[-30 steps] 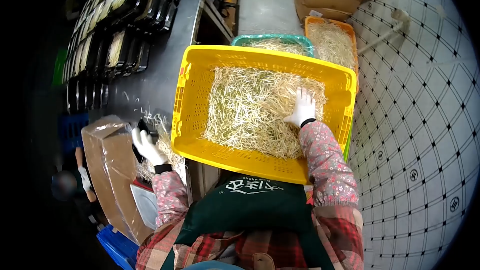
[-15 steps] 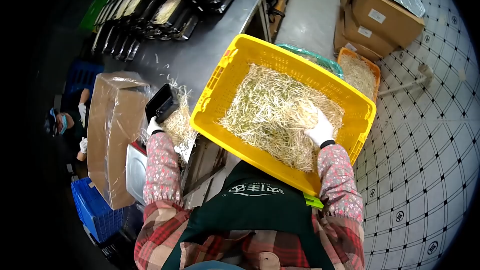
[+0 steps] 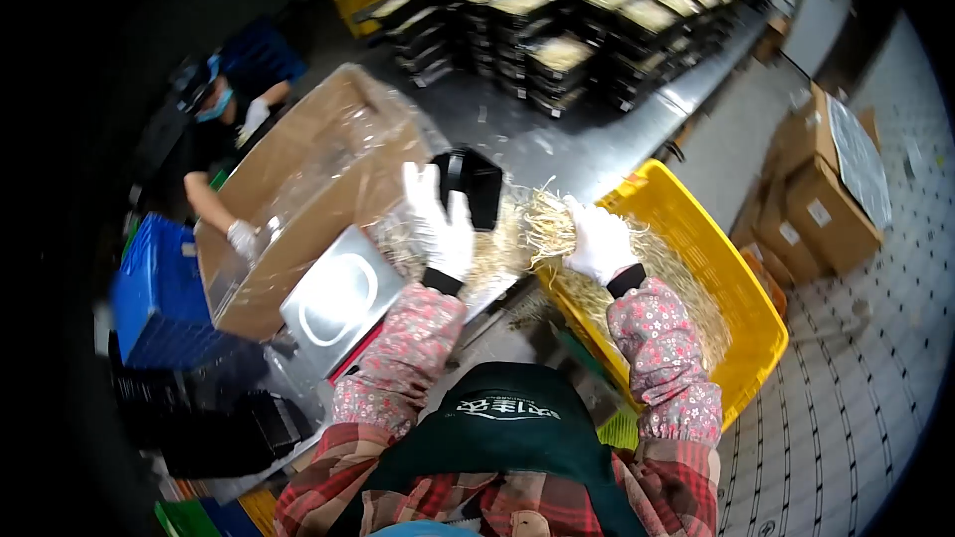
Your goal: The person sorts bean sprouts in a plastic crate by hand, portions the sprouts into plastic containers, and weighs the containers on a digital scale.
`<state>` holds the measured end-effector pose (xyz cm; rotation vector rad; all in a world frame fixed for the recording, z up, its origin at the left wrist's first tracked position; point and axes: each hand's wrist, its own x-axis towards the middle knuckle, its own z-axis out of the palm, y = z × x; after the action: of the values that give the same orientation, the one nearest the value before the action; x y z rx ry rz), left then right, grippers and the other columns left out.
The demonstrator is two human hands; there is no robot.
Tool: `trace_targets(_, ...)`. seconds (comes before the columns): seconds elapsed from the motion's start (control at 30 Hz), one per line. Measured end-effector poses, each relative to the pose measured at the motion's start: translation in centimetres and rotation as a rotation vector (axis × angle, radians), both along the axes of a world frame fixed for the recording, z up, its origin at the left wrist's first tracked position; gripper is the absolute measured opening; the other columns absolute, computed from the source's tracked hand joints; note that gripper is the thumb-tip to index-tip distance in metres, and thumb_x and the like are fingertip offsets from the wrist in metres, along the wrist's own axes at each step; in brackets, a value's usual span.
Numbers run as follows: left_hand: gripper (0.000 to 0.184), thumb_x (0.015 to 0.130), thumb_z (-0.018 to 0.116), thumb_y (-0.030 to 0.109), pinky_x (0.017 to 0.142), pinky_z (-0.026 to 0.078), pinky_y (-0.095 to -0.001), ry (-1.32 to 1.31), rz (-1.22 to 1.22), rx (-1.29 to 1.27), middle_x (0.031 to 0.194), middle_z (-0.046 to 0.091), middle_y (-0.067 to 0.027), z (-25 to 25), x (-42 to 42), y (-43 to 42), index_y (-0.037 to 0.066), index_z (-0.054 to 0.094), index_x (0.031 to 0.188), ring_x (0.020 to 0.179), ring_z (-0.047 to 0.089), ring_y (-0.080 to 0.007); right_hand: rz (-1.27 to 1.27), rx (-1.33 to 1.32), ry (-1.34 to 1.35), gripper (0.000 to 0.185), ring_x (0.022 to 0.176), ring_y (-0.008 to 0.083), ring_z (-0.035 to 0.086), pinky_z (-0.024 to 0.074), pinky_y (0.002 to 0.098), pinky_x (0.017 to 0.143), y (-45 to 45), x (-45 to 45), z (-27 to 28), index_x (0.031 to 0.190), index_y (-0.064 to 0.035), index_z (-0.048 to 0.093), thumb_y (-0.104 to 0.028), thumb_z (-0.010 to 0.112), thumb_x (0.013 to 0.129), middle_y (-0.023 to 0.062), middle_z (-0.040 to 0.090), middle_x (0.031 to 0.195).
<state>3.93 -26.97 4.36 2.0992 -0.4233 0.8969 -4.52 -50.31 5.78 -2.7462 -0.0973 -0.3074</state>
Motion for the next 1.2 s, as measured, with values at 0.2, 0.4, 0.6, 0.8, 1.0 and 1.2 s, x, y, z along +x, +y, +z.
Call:
trace_targets(0.2,0.054,0.095,0.055,0.020,0.110,0.033,-0.0504,0.164,0.033,0.169,0.151,0.037,-0.0206,-0.5,-3.2,9.2,0.010,0.043,0.146,0.135,0.037,-0.0409,0.415,-0.200,-0.108,0.048,0.086,0.0369,0.065,0.0538,0.0449,0.074,18.3,8.6,2.7,0.109,-0.0007,0.056,-0.018,0.070,0.067,0.0189,0.065,0.092)
trace_targets(0.4,0.053,0.102,0.050,0.024,0.113,0.033,-0.0421,0.621,0.034,-0.830,0.148,0.044,-0.0197,-2.6,-6.2,21.1,0.000,0.036,0.147,0.136,0.042,-0.0336,0.820,-0.226,-0.076,0.070,0.092,0.0347,0.063,0.0513,0.0434,0.078,31.8,10.8,2.4,0.135,-0.0028,0.050,-0.013,0.066,0.068,0.0182,0.064,0.097)
trace_targets(0.6,0.069,0.091,0.061,0.021,0.118,0.026,-0.0447,0.277,0.278,0.272,0.154,0.031,-0.0238,-3.5,-5.4,29.6,-0.002,0.032,0.148,0.144,0.030,-0.0392,0.951,-0.124,-0.153,0.069,0.097,0.0331,0.060,0.0490,0.0443,0.081,38.3,11.9,-3.2,0.133,-0.0003,0.049,-0.021,0.069,0.071,0.0162,0.060,0.099)
trace_targets(0.8,0.058,0.097,0.049,0.027,0.110,0.036,-0.0469,0.587,0.342,0.494,0.153,0.040,-0.0145,-3.8,-5.0,28.5,0.004,0.038,0.148,0.141,0.038,-0.0276,1.077,0.023,0.131,0.074,0.111,0.0401,0.056,0.0459,0.0469,0.096,37.2,13.7,-2.8,0.127,-0.0026,0.051,-0.033,0.080,0.066,0.0204,0.059,0.115)
trace_targets(1.0,0.056,0.099,0.047,0.024,0.111,0.036,-0.0408,0.560,0.321,0.482,0.153,0.038,-0.0185,-3.7,-5.8,28.6,0.002,0.036,0.149,0.142,0.037,-0.0303,1.249,0.214,0.280,0.077,0.128,0.0302,0.051,0.0392,0.0391,0.110,30.5,17.5,2.0,0.144,-0.0066,0.045,-0.017,0.080,0.077,0.0168,0.053,0.139)
trace_targets(1.2,0.058,0.097,0.057,0.023,0.113,0.035,-0.0365,0.463,0.232,-0.177,0.149,0.042,-0.0221,1.6,-6.4,35.7,-0.003,0.038,0.146,0.138,0.043,-0.0311,0.984,0.330,0.250,0.075,0.122,0.0240,0.056,0.0446,0.0347,0.104,23.0,21.6,5.3,0.143,-0.0073,0.049,-0.019,0.084,0.077,0.0139,0.060,0.132)
